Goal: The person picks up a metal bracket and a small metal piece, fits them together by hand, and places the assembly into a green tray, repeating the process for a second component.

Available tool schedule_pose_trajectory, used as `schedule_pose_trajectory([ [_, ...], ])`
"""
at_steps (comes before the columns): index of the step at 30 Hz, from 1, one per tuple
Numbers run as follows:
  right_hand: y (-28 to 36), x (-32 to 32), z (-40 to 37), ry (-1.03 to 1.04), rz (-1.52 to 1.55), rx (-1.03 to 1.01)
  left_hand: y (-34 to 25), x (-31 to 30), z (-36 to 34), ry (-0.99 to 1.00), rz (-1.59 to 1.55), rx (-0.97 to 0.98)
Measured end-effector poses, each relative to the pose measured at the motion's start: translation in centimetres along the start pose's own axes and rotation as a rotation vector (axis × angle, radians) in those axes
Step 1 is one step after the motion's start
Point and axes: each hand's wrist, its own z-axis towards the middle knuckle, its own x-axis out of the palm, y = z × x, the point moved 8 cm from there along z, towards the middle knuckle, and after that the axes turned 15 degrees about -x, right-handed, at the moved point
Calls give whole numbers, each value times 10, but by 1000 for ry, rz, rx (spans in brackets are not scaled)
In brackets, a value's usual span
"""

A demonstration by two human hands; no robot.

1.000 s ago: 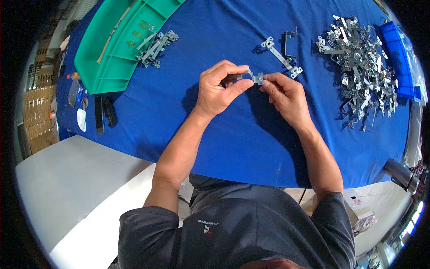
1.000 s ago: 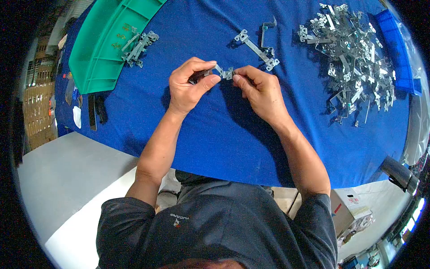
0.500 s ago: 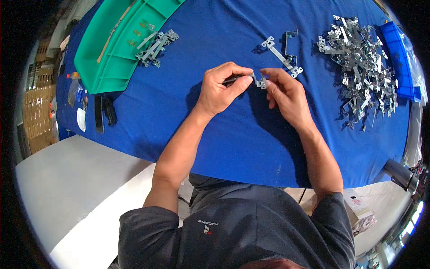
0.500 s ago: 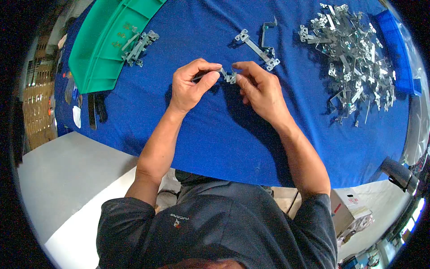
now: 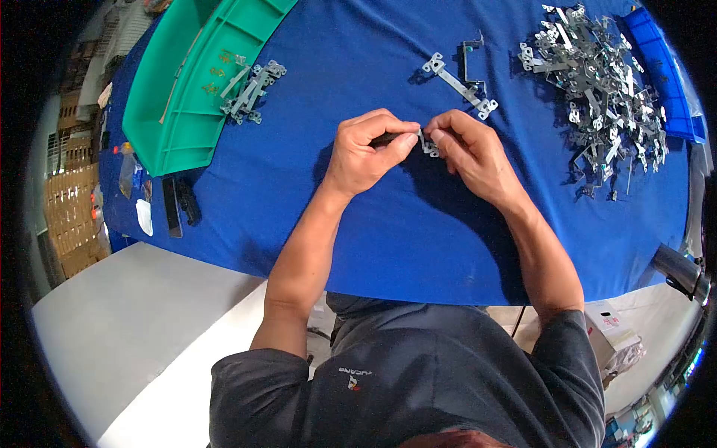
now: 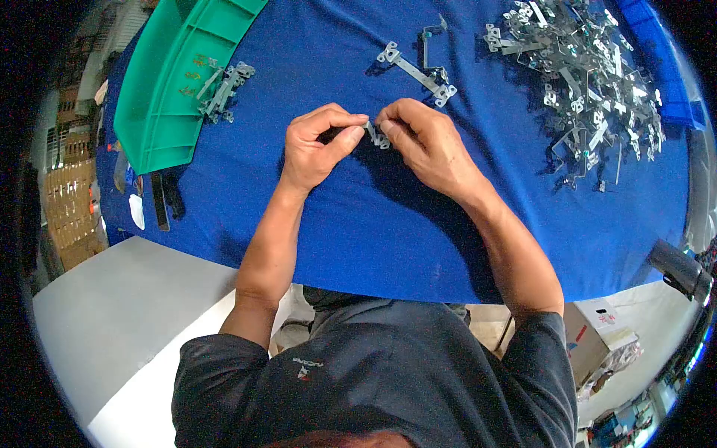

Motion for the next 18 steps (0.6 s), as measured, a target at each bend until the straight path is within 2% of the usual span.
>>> schedule_pose_trajectory([
  [7,-6,3,0,48,83,-5,-4,3,-3,33,66,-1],
  [10,-4,3,1,108,-25,25,-7,7,-4,32,91,50],
  [13,7,4,3,167,-191,-38,-4,8,-4,47,101,32],
  [16,6,3,3,136,-225,-63,-6,8,-4,59,94,12],
  [18,7,-3,1,-93,-122,-193,-8,7,-3,52,99,18],
])
